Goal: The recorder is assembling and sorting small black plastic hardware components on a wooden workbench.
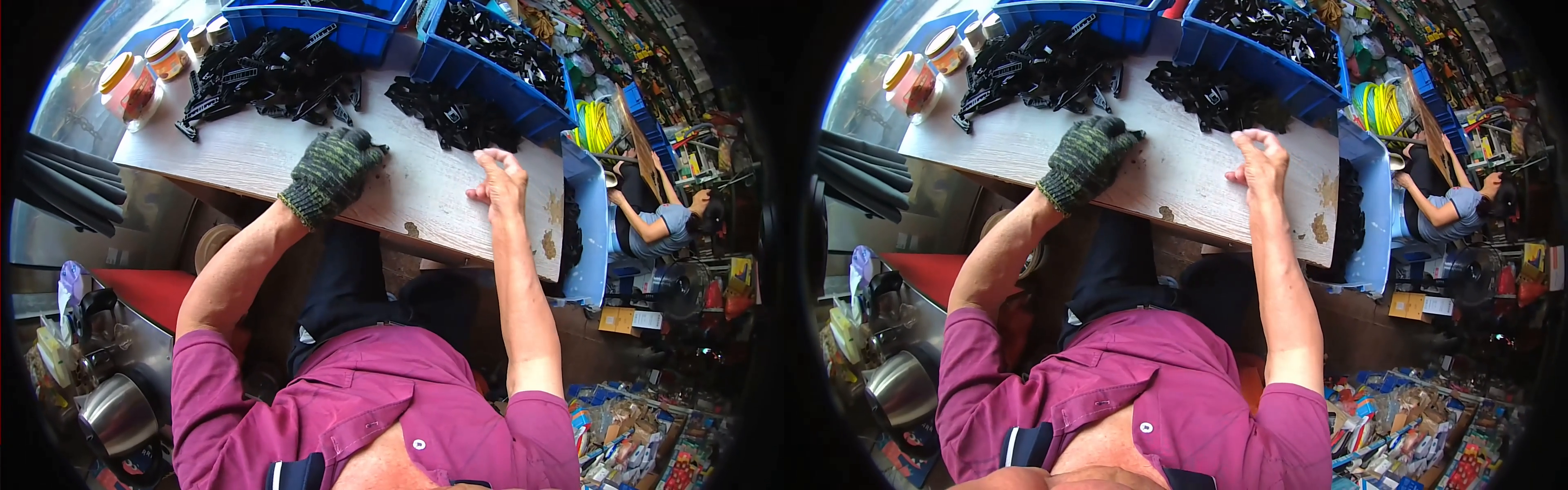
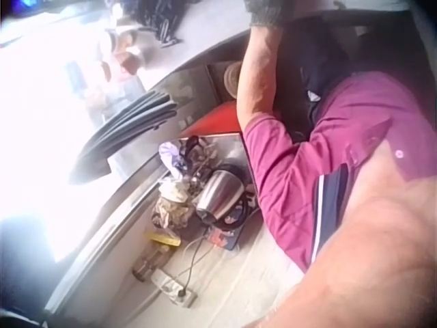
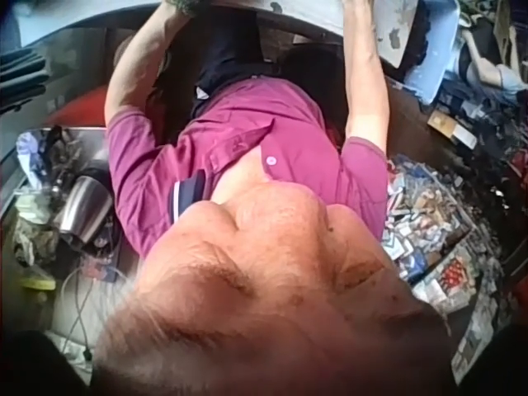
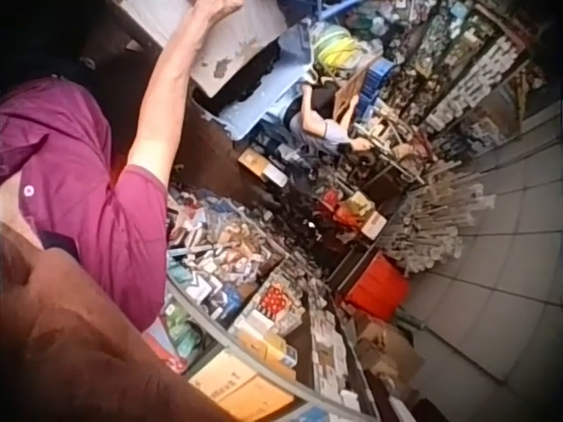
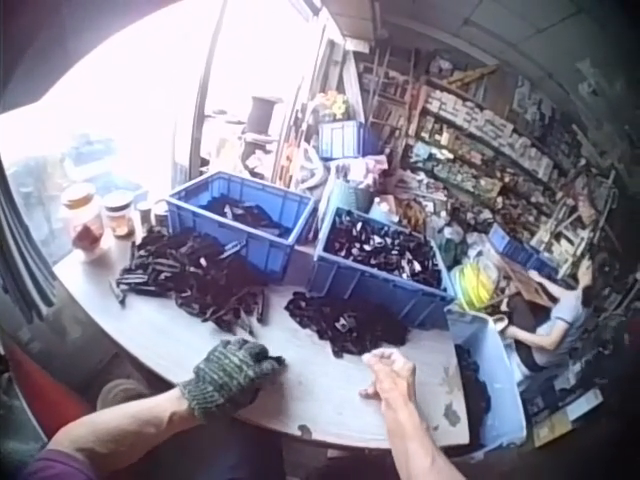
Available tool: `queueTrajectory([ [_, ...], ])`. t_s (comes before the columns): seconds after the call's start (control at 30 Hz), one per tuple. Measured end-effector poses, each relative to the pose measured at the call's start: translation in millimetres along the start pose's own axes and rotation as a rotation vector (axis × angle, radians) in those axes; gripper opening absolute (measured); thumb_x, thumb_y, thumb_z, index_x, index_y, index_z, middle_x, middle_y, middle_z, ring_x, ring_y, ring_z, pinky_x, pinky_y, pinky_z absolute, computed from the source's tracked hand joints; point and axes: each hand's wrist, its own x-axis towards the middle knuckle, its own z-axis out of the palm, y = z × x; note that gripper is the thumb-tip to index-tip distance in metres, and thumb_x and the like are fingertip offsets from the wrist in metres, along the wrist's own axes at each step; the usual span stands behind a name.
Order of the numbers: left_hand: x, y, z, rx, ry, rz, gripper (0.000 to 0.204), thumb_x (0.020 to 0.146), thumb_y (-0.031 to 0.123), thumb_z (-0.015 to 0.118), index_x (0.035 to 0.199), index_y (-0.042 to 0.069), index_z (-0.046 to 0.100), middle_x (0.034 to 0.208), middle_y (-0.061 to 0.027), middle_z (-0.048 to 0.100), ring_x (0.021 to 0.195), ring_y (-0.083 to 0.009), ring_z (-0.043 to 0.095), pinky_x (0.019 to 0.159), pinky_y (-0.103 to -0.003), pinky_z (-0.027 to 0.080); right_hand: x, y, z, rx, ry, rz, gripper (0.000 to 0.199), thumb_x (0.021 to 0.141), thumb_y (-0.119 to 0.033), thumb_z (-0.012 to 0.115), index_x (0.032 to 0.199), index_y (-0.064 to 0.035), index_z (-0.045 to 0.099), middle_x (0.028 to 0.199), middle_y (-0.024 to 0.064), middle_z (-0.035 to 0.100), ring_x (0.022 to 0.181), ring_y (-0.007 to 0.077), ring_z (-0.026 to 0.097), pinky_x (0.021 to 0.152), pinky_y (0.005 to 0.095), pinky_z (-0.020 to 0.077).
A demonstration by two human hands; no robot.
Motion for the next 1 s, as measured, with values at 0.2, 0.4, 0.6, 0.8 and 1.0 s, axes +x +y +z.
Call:
queueTrajectory([
  [0.2,0.2,7.8,5.3,-0.081,0.049,0.016,0.046,0.084,0.006,0.058,0.128,0.018,0.066,0.114,-0.0132,0.062,0.101,-0.0344,0.060,0.085,-0.044,0.049,17.4,-1.4,21.5,-0.252,0.001,-0.069,0.028,0.083,-0.019,0.079,0.104,-0.0053,0.068,0.063,0.0013,0.058,0.037,0.0077,0.044,0.033,0.0273,0.0446],
  [0.4,1.8,18.0,-0.3,-0.057,0.265,-0.094,0.032,0.086,0.012,0.062,0.118,0.013,0.067,0.117,-0.0145,0.064,0.102,-0.0342,0.062,0.086,-0.046,0.049,18.5,-4.6,30.6,-0.450,0.040,-0.091,0.029,0.085,-0.023,0.078,0.104,-0.0036,0.069,0.065,0.0024,0.061,0.036,0.0082,0.042,0.031,0.0276,0.0397],
  [0.6,9.2,55.6,16.4,-0.491,0.503,-0.165,0.030,0.082,0.003,0.072,0.111,0.010,0.069,0.111,-0.0141,0.068,0.104,-0.0342,0.064,0.088,-0.044,0.053,13.2,5.8,9.4,-0.060,-0.178,-0.042,0.023,0.089,-0.022,0.074,0.099,-0.0030,0.066,0.051,-0.0011,0.050,0.037,0.0093,0.047,0.039,0.0308,0.0518],
  [0.8,36.2,85.2,39.6,-0.773,0.420,-0.236,0.033,0.087,0.008,0.068,0.120,0.007,0.064,0.113,-0.0161,0.067,0.102,-0.0352,0.065,0.087,-0.042,0.053,-27.3,11.9,6.2,0.212,-0.426,0.039,0.019,0.090,-0.018,0.071,0.094,-0.0008,0.067,0.051,-0.0013,0.048,0.038,0.0099,0.044,0.042,0.0337,0.0539],
  [1.0,35.8,86.2,41.6,-0.848,0.304,-0.273,0.026,0.090,0.014,0.067,0.116,0.007,0.065,0.105,-0.0145,0.069,0.094,-0.0335,0.068,0.080,-0.039,0.054,-39.0,22.2,11.0,0.245,-0.350,-0.029,0.024,0.091,-0.024,0.073,0.094,-0.0001,0.068,0.051,-0.0030,0.048,0.039,0.0063,0.040,0.039,0.0299,0.0498],
])
